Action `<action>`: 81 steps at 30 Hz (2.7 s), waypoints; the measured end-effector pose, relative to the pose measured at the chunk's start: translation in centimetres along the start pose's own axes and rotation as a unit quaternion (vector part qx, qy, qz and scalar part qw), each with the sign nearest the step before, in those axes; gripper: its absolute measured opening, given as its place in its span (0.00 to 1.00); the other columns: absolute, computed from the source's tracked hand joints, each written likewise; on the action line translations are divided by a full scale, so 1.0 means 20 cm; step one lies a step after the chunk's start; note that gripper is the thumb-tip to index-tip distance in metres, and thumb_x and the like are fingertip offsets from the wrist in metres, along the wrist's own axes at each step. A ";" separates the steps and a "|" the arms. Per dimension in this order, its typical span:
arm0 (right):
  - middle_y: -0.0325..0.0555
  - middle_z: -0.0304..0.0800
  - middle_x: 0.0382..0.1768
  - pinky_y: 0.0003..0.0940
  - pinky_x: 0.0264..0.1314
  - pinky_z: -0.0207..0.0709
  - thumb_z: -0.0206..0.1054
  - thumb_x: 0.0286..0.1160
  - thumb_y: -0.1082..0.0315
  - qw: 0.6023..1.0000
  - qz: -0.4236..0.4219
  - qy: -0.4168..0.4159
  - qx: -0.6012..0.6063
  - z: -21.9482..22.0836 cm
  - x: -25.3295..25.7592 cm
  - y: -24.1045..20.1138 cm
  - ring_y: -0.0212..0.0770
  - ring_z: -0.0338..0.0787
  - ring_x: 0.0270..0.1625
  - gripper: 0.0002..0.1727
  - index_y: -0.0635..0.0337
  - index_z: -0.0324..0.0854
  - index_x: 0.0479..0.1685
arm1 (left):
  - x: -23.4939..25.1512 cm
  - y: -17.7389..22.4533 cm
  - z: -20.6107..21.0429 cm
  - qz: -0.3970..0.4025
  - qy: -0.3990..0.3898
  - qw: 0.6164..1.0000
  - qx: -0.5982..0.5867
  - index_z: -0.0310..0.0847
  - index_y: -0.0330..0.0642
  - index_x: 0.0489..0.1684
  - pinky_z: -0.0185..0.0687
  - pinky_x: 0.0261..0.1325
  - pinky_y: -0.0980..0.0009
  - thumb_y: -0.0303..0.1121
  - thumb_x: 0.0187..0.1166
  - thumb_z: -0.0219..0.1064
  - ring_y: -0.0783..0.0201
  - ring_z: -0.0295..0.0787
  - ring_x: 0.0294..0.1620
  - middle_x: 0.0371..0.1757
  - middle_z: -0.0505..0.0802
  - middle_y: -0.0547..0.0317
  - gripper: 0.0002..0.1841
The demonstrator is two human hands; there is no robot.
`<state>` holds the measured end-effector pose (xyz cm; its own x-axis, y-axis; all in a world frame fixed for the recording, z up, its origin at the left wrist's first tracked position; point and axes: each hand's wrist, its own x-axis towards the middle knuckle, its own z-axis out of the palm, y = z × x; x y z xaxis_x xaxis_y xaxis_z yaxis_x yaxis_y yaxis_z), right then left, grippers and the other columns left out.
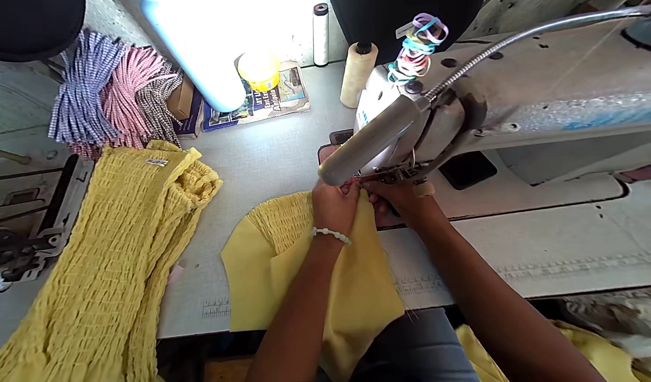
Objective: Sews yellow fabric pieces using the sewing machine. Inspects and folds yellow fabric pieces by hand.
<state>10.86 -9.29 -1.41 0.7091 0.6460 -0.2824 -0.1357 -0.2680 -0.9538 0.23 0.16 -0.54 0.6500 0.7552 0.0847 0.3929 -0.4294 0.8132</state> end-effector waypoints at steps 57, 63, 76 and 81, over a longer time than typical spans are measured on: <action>0.61 0.88 0.51 0.35 0.49 0.86 0.74 0.67 0.65 0.976 -0.159 0.039 -0.142 -0.03 -1.04 0.83 0.44 0.91 0.45 0.23 0.71 0.83 0.60 | -0.82 -0.03 -0.19 0.495 -0.266 0.811 0.163 0.91 0.44 0.45 0.83 0.65 0.65 0.26 0.82 0.62 0.58 0.92 0.56 0.48 0.95 0.57 0.09; 0.61 0.94 0.45 0.55 0.57 0.84 0.72 0.76 0.62 0.981 -0.057 -0.112 -0.146 -0.06 -0.99 0.85 0.54 0.93 0.48 0.18 0.71 0.89 0.50 | -1.12 -0.13 -0.19 0.444 -0.201 0.864 0.126 0.87 0.43 0.42 0.85 0.59 0.72 0.31 0.84 0.62 0.60 0.90 0.52 0.47 0.93 0.54 0.07; 0.43 0.81 0.23 0.33 0.34 0.74 0.75 0.74 0.58 0.982 -0.028 -0.073 -0.172 -0.14 -1.33 0.79 0.34 0.80 0.27 0.17 0.66 0.83 0.34 | -1.46 -0.45 0.09 0.405 -0.029 0.903 0.139 0.89 0.38 0.41 0.89 0.55 0.69 0.30 0.78 0.68 0.57 0.94 0.45 0.42 0.94 0.50 0.06; 0.29 0.81 0.23 0.16 0.25 0.70 0.72 0.77 0.60 0.988 -0.027 -0.153 0.001 -0.14 -1.41 0.69 0.19 0.76 0.22 0.11 0.57 0.81 0.34 | -1.50 -0.43 0.04 0.411 -0.012 0.908 0.086 0.77 0.42 0.50 0.83 0.62 0.70 0.41 0.76 0.72 0.57 0.88 0.52 0.48 0.88 0.49 0.15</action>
<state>-9.07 -33.32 -6.38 0.4730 0.8451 -0.2491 -0.1051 -0.2266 -0.9683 -22.14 -19.28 -10.51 0.7823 0.1350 0.6081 -0.1366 -0.9153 0.3790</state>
